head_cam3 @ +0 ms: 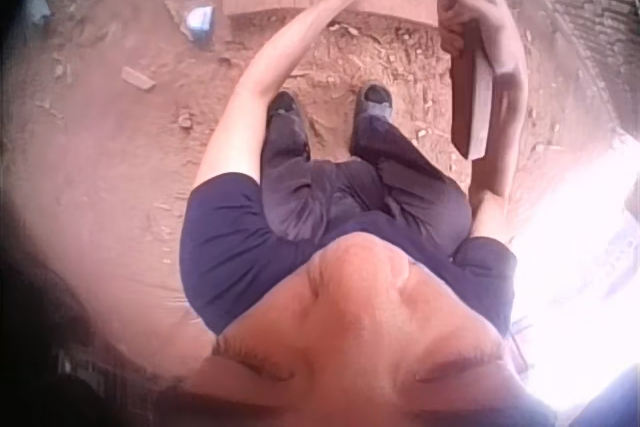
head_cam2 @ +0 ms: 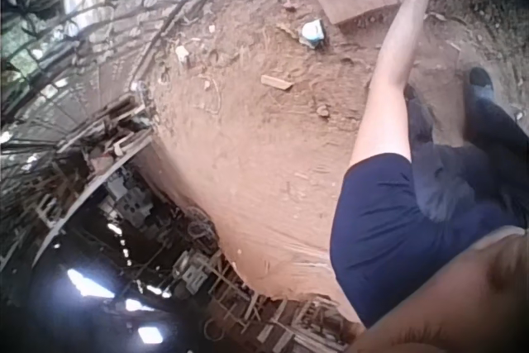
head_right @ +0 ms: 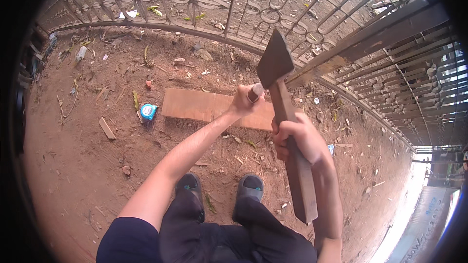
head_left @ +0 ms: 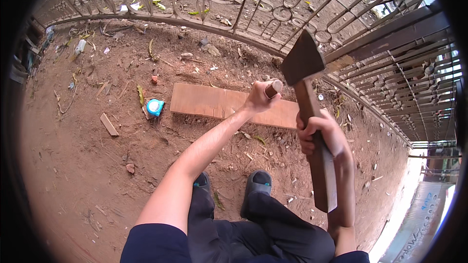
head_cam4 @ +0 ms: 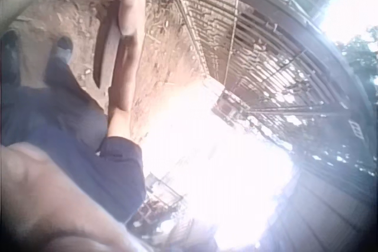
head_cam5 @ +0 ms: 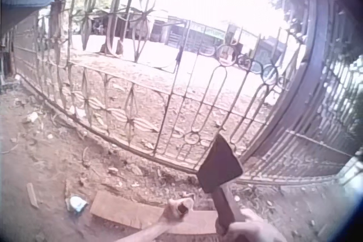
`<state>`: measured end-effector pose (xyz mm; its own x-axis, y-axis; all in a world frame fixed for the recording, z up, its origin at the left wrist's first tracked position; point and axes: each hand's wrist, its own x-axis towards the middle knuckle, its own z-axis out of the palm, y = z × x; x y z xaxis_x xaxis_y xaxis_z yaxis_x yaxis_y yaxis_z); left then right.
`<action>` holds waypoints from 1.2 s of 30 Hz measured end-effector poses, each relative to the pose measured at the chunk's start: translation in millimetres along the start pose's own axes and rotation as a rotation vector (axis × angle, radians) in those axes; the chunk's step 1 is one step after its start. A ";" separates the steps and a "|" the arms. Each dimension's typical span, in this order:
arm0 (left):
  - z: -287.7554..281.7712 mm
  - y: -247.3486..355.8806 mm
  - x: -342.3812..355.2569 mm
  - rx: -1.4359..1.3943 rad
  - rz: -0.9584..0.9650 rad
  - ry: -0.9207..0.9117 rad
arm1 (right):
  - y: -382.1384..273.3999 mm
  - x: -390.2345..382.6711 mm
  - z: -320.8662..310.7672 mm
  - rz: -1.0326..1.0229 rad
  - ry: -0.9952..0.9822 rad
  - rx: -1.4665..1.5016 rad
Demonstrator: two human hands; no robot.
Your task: The person marks a piece of wood with a measuring tape and a small tool, then uses an axe and a chisel to carve a notch into the wood while it sits on the ground.
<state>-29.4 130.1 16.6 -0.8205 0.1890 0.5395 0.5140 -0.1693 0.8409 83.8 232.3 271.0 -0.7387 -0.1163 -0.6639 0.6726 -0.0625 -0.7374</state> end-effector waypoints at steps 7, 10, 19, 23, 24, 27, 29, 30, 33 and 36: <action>4.6 -2.2 6.0 -0.009 -0.038 -0.053 | -138.8 -89.2 -19.4 -0.676 -0.495 -0.096; 1.2 -3.7 5.3 -0.026 -0.050 -0.059 | -136.6 -90.5 -14.0 -0.852 -0.651 -0.215; -1.8 -1.8 2.7 -0.033 -0.002 -0.077 | 55.2 15.1 9.3 0.007 -0.006 0.182; 0.9 -0.7 5.8 -0.066 -0.031 -0.087 | 10.3 -6.5 -6.2 -0.202 0.194 -0.049; -4.0 -1.1 8.5 -0.076 -0.031 -0.116 | 8.3 -6.9 -8.7 -0.276 0.254 -0.158; -21.7 -2.9 15.7 -0.079 -0.056 -0.245 | 20.7 1.0 -30.0 -0.315 0.355 -0.253; -28.0 3.0 22.8 -0.022 -0.085 -0.416 | 43.2 10.8 -46.5 -0.281 0.418 -0.365; -29.9 4.9 20.4 0.000 -0.092 -0.420 | 64.8 21.3 -59.7 -0.254 0.438 -0.480; -15.5 2.6 16.9 -0.086 -0.225 -0.345 | 127.1 51.1 -94.6 -0.350 0.547 -0.679; -14.1 1.1 9.5 -0.013 -0.174 -0.234 | 170.0 72.9 -124.9 -0.247 0.628 -0.916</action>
<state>-40.2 118.1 22.1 -0.8154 0.4338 0.3834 0.3658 -0.1272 0.9220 138.8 337.0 81.6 -0.9115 0.3321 -0.2426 0.4108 0.7631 -0.4989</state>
